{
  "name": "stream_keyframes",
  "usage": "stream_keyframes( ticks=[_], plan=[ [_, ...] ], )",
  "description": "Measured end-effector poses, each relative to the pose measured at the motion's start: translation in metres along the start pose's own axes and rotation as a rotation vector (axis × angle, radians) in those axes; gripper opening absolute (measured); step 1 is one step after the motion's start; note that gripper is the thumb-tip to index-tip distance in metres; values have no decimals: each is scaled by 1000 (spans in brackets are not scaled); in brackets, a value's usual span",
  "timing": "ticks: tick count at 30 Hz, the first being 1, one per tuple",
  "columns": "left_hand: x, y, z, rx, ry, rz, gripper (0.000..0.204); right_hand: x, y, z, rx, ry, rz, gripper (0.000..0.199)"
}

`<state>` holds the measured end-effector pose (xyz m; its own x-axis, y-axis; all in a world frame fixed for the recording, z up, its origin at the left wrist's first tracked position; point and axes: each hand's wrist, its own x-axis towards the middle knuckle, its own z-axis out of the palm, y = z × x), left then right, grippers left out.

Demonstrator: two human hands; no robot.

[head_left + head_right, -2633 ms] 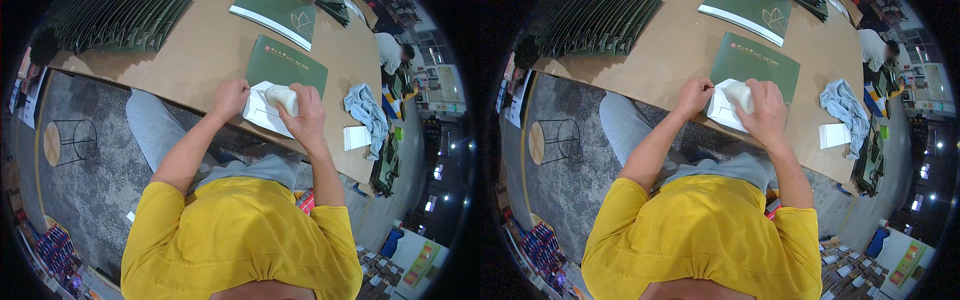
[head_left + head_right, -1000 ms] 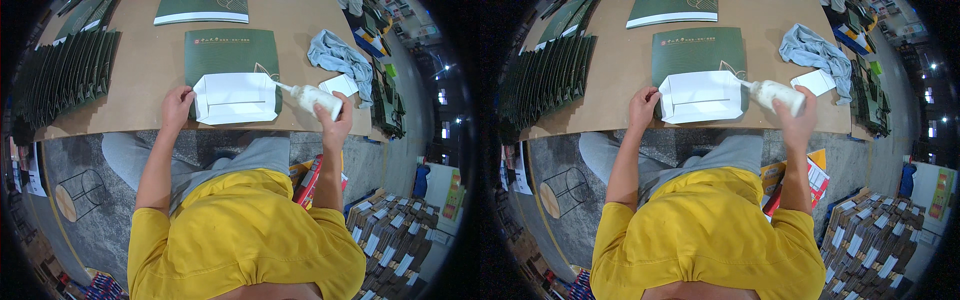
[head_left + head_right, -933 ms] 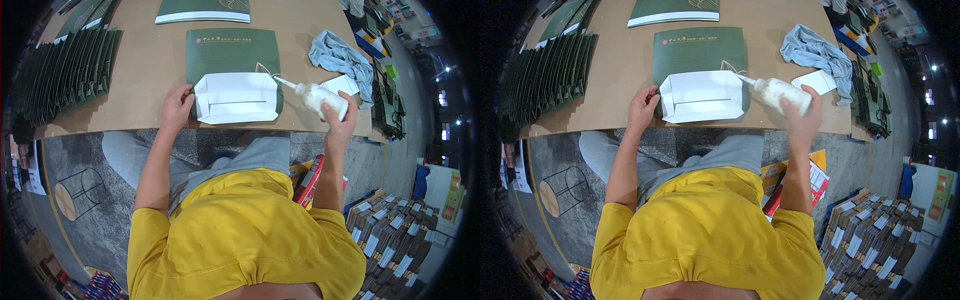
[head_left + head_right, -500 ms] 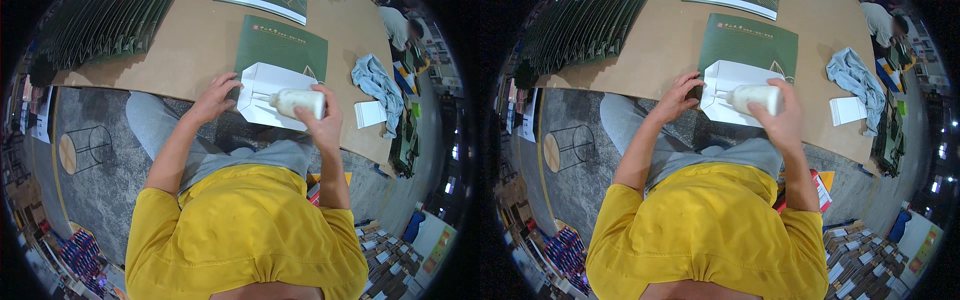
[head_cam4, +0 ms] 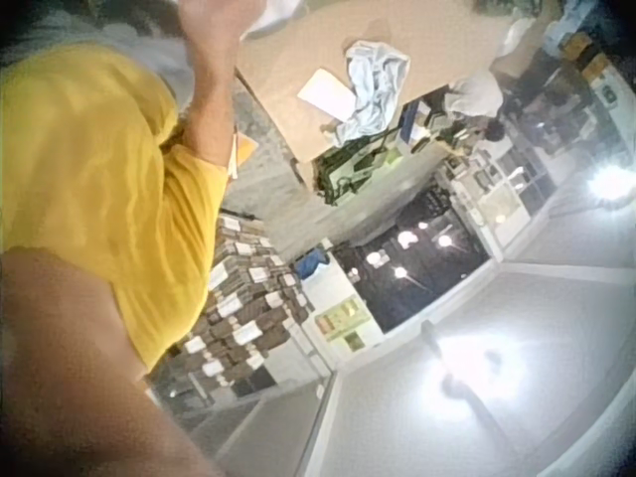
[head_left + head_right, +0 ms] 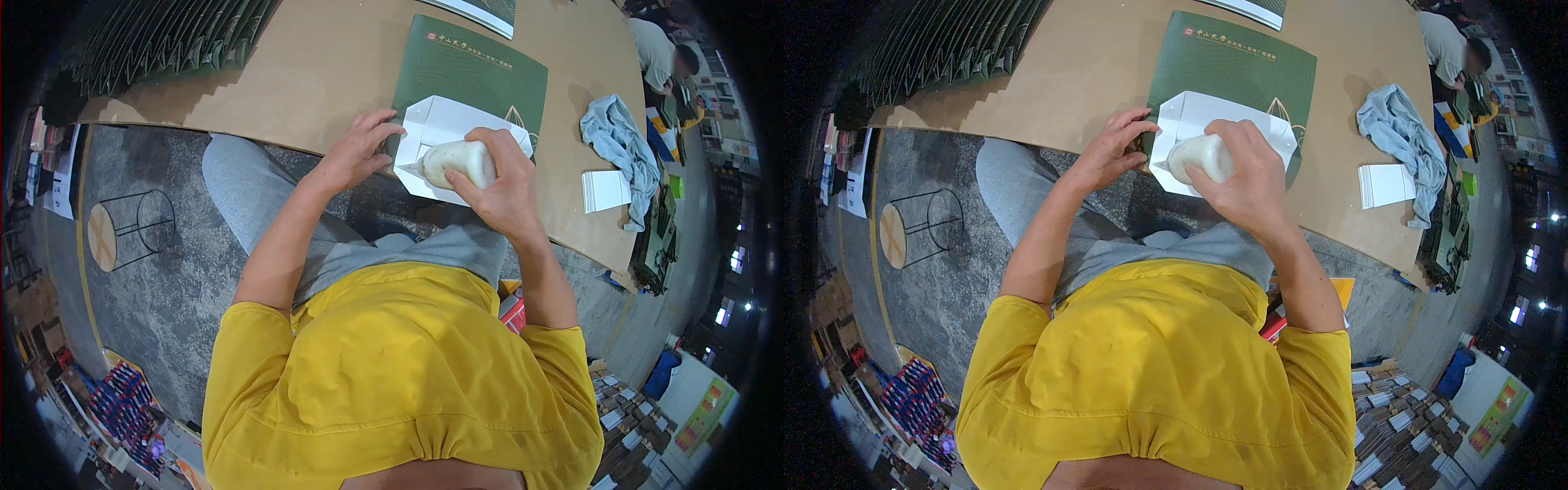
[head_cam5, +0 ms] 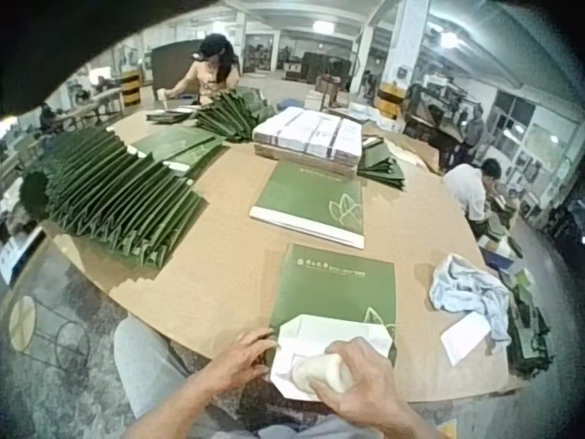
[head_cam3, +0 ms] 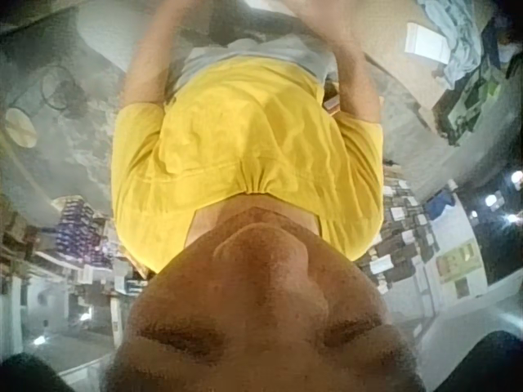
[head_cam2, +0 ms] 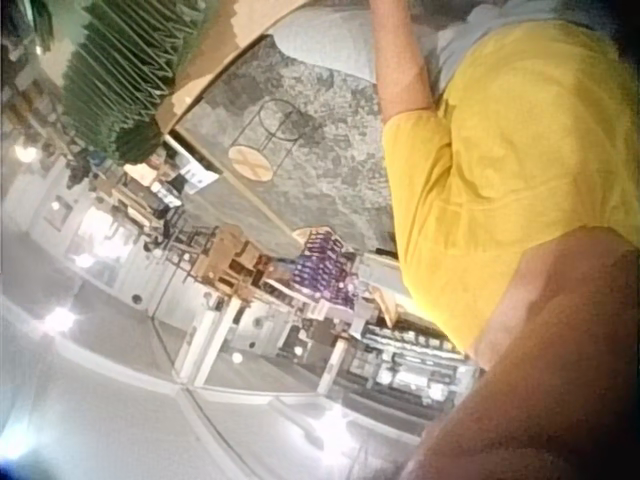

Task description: Applying glue to and precisely folding green paper covers.

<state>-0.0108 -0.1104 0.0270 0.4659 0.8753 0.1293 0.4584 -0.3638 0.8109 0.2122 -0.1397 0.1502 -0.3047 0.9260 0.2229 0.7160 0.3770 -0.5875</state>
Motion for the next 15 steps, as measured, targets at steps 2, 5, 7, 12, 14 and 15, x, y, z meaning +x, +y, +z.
stream_keyframes(
  ticks=[2,5,7,12,14,15],
  plan=[
    [1,1,-1,-17,2,2,55,-1,1,-1,10,1,-3,43],
    [1,4,-3,1,-3,-3,55,-3,1,-3,15,10,-15,41],
    [1,4,-4,-1,-12,-14,55,-5,0,-4,9,18,-22,38],
    [0,4,-4,-10,-13,-25,55,-12,0,-8,39,22,-29,36],
    [0,3,-3,12,9,10,54,-15,3,-10,37,22,-30,37],
    [0,3,-3,13,4,11,54,-17,3,-10,35,20,-34,39]
  ],
)
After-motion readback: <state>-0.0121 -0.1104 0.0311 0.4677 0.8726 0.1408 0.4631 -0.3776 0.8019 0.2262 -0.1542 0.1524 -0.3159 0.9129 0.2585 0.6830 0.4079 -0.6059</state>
